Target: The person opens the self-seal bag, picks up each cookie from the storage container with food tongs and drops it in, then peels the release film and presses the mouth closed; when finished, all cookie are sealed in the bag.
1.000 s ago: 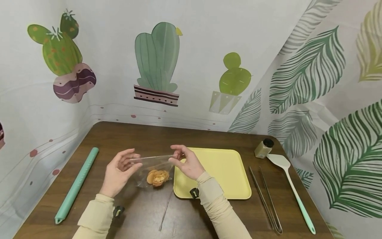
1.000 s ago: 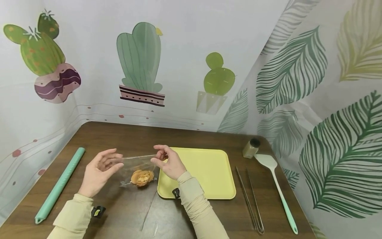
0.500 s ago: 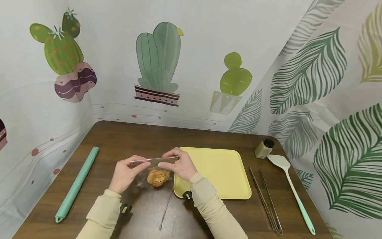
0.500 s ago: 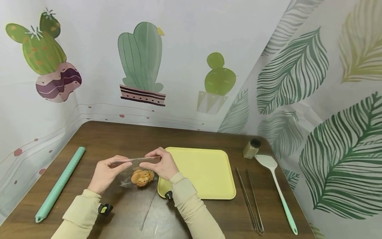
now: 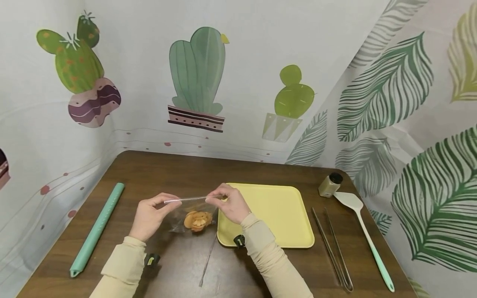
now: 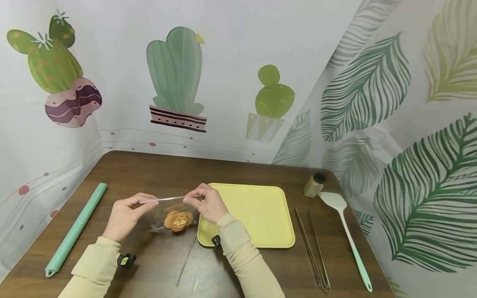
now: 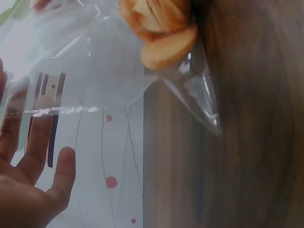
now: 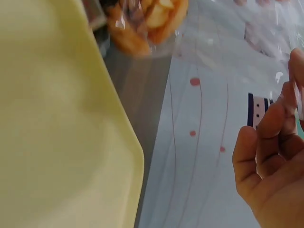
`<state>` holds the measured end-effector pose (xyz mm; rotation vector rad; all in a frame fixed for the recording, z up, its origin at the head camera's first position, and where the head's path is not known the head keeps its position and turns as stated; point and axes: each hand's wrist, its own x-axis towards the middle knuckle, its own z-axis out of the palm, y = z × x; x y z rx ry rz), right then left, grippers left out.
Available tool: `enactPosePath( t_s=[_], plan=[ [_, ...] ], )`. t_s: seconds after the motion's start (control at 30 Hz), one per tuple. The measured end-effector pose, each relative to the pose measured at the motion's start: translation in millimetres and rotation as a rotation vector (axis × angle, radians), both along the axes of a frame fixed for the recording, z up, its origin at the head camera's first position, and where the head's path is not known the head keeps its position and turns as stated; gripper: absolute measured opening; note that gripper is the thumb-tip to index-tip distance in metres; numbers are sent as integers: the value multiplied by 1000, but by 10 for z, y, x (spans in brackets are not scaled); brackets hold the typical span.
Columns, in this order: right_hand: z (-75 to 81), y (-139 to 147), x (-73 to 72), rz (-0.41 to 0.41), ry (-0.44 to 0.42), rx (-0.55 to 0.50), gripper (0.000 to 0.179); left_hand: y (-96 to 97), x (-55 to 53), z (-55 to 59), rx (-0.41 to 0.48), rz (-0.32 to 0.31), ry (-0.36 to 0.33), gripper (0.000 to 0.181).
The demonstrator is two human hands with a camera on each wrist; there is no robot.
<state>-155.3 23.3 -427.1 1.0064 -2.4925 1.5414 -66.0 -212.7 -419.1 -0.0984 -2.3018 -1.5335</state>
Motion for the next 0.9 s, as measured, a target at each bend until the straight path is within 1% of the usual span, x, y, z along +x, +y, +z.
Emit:
enactPosePath(
  t_s=[0.07,0.17,0.37,0.53,0.67,0.77,0.9],
  plan=[
    [11,29,-15,-6,24,15,12,-57,-25,-58,-26,35,-9,11],
    [27,60,-30,-14,51,26,12,-136,-64,-145,-52,53,-9,15],
    [33,89,-36,-9,92,38,12,-190,-54,-166,-100,86,-11,13],
    [52,109,-31,14,125,32,12,-211,-31,-153,-108,96,-1,10],
    [58,125,-22,22,127,28,10,-215,-5,-115,-96,84,-3,11],
    [77,129,3,34,89,25,9,-216,32,-69,-63,66,-15,13],
    [115,122,63,59,12,20,9,-221,85,-6,-12,46,-37,14]
  ],
)
